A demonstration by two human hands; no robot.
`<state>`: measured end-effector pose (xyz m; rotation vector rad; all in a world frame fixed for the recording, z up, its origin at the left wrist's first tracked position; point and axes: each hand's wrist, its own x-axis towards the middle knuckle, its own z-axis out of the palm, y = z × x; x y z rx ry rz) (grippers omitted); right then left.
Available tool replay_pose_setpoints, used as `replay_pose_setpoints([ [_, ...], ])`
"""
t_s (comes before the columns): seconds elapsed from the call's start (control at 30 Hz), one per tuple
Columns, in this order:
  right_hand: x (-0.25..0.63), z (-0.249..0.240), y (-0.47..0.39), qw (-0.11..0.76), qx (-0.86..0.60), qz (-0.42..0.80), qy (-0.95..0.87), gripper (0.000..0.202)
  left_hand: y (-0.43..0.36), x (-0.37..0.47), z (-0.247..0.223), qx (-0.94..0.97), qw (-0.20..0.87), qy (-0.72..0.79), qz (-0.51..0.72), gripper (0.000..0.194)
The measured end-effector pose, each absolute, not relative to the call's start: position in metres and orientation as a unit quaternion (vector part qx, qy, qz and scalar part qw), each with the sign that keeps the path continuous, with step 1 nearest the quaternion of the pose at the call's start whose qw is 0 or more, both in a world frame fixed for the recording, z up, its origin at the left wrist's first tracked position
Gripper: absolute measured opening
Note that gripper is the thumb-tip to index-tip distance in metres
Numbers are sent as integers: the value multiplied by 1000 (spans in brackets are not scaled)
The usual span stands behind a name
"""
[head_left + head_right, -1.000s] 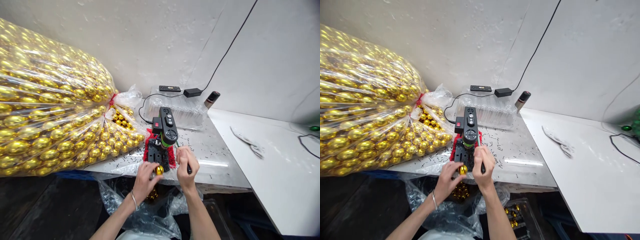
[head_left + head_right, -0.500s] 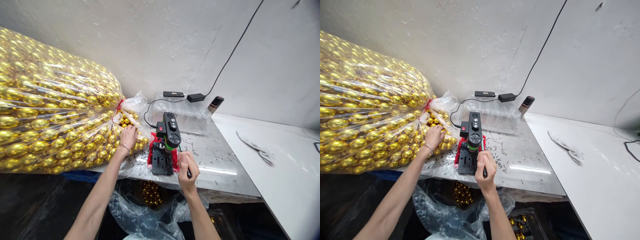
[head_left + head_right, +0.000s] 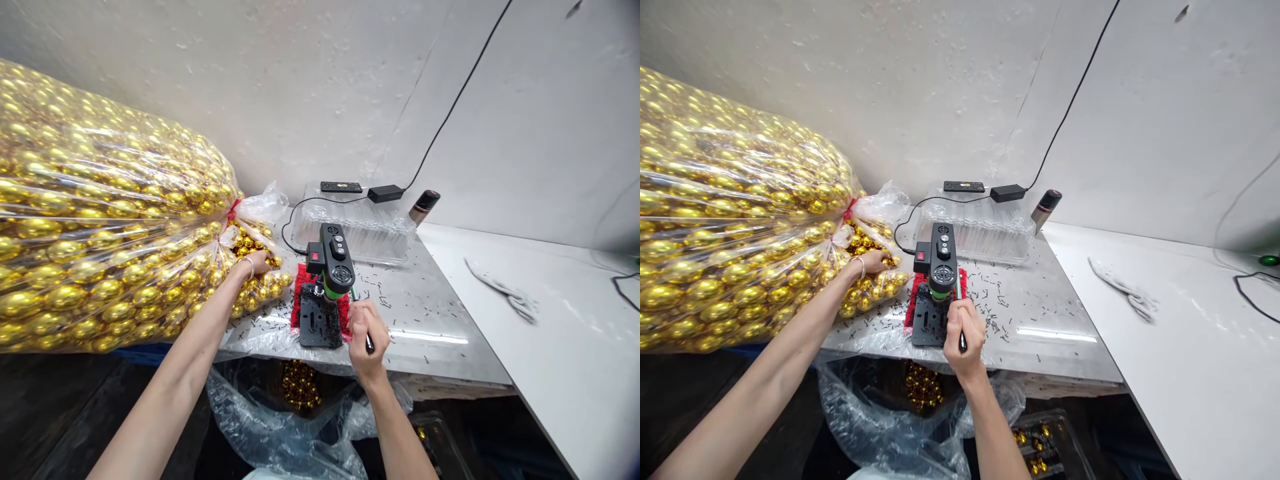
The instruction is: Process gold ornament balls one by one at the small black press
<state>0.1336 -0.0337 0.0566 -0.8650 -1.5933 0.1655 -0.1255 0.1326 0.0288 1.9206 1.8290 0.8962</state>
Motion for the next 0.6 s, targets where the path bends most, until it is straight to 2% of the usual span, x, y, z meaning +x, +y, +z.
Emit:
replay_pose_setpoints([
  [0.07, 134, 56, -34, 609, -372, 65, -697, 27, 135, -129, 31, 658, 182, 671, 289, 31],
  [0.13, 134, 56, -34, 608, -371, 62, -699, 27, 130, -133, 33, 625, 198, 680, 328, 32],
  [0.27, 134, 56, -33, 615, -373, 64, -692, 28, 110, -133, 40, 499, 339, 568, 560, 49],
  [0.3, 134, 56, -33, 616, -372, 65, -691, 28, 106, -133, 43, 452, 384, 532, 604, 49],
  [0.37, 133, 55, -33, 618, -370, 66, -691, 27, 101, -133, 51, 342, 468, 483, 656, 37],
  [0.43, 134, 55, -34, 614, -371, 67, -693, 27, 99, -134, 62, 226, 548, 445, 671, 22],
  [0.6, 134, 56, -34, 611, -374, 65, -695, 28, 74, -125, 82, 77, 681, 362, 631, 39],
])
